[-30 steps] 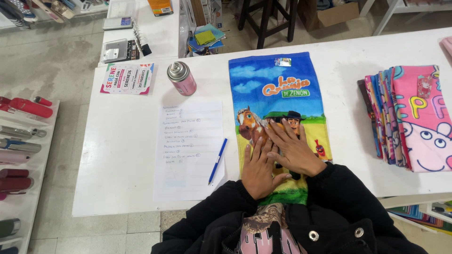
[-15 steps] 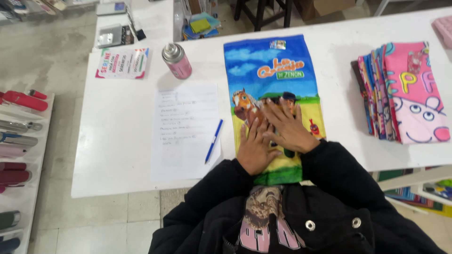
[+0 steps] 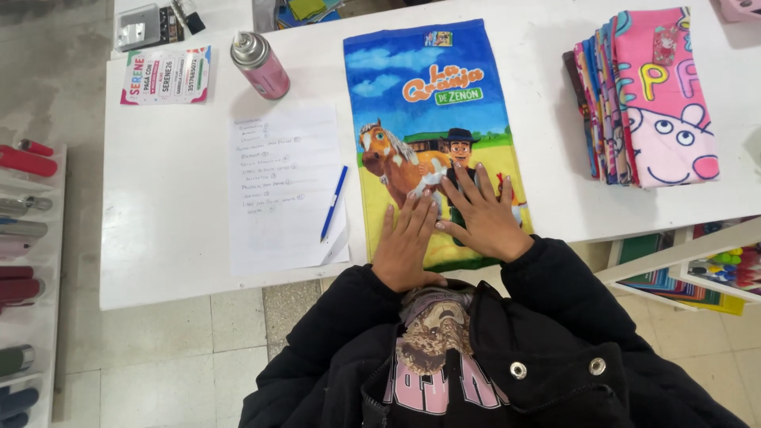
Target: Folding and organizing themed towels on a store counter.
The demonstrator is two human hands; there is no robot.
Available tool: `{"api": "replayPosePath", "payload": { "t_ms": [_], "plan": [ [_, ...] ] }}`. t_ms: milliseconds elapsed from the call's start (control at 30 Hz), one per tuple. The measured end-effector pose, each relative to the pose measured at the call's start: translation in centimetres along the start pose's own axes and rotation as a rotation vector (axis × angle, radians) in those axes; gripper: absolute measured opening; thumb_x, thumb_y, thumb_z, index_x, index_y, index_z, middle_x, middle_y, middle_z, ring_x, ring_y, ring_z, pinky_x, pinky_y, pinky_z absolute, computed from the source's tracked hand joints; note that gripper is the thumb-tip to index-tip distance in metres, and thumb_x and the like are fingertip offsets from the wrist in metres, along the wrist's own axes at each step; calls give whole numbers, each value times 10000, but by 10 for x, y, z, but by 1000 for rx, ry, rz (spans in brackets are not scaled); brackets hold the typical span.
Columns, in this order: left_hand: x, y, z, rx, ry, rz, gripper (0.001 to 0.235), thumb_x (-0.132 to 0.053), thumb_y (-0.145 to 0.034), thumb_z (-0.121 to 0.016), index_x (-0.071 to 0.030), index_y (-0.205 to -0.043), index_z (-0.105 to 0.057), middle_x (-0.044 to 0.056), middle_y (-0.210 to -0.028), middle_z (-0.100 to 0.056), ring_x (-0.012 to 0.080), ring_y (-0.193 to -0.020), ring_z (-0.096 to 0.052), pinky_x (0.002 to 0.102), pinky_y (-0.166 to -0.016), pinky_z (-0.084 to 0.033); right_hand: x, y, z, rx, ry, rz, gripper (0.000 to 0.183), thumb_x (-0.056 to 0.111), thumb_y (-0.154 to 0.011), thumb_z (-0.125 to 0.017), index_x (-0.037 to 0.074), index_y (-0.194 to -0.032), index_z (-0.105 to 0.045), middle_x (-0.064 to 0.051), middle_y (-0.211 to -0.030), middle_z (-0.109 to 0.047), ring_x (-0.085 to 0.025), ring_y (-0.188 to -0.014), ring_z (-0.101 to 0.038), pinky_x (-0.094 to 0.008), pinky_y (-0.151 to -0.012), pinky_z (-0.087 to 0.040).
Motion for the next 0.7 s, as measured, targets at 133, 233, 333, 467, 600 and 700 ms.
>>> {"api": "replayPosePath", "payload": {
  "t_ms": [133, 233, 333, 467, 600, 700],
  "plan": [
    [0, 4, -6, -5, -70, 15, 1387, -722, -555, -824, -45, -1597, -208, 120, -1691, -158, 339, -1566, -104, 606, -1225, -142, 0, 17, 11, 19, -41, 1, 853, 668, -920, -472, 231, -1618, -250, -126, -1704, -120, -446, -1542, -51, -794, -1094, -55],
    [10, 11, -21, -70, -13, 44, 1259, -703, -629, -782, -73, -1583, -255, 97, -1670, -218, 353, -1553, -148, 619, -1220, -165, -11, 32, 9, 48, -67, -30, 878, 686, -911, -495, 197, -1600, -258, -150, -1683, -103, -487, -1513, -4, -806, -1061, -27],
    [16, 22, -21, -253, 67, 51, 1009, -651, -880, -714, -67, -1586, -292, 151, -1658, -255, 368, -1542, -194, 629, -1197, -197, -25, 44, 10, 59, -28, -68, 851, 682, -941, -475, 198, -1612, -277, -125, -1715, -110, -458, -1554, -24, -824, -1083, -31],
    [10, 29, -17, -225, 46, 165, 913, -559, -883, -689, -35, -1537, -327, 173, -1635, -283, 390, -1523, -224, 592, -1191, -233, -37, 48, 17, 25, -27, -137, 849, 647, -954, -485, 124, -1599, -308, -197, -1692, -140, -483, -1544, -58, -841, -1057, -48],
    [-31, 24, -24, -373, -43, -95, 760, -296, -913, -723, -44, -1557, -410, 175, -1607, -401, 305, -1480, -401, 509, -1214, -317, -34, 47, 22, -138, -106, -132, 856, 556, -937, -616, -44, -1501, -382, -298, -1623, -232, -515, -1506, -138, -795, -1088, -101],
    [-58, 23, -17, -354, 243, -243, 585, -142, -934, -725, -73, -1460, -477, 142, -1504, -523, 311, -1413, -502, 423, -1165, -419, -26, 44, 20, -263, -119, -141, 643, 407, -928, -723, -59, -1309, -499, -283, -1581, -329, -521, -1520, -226, -747, -1161, -173]
  ]
}}
Point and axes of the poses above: each hand's wrist, its own y-axis away from the middle knuckle, its own z-axis out of the back of the hand, x = y × z, the point moved 4 cm from there along -y, towards the middle knuckle
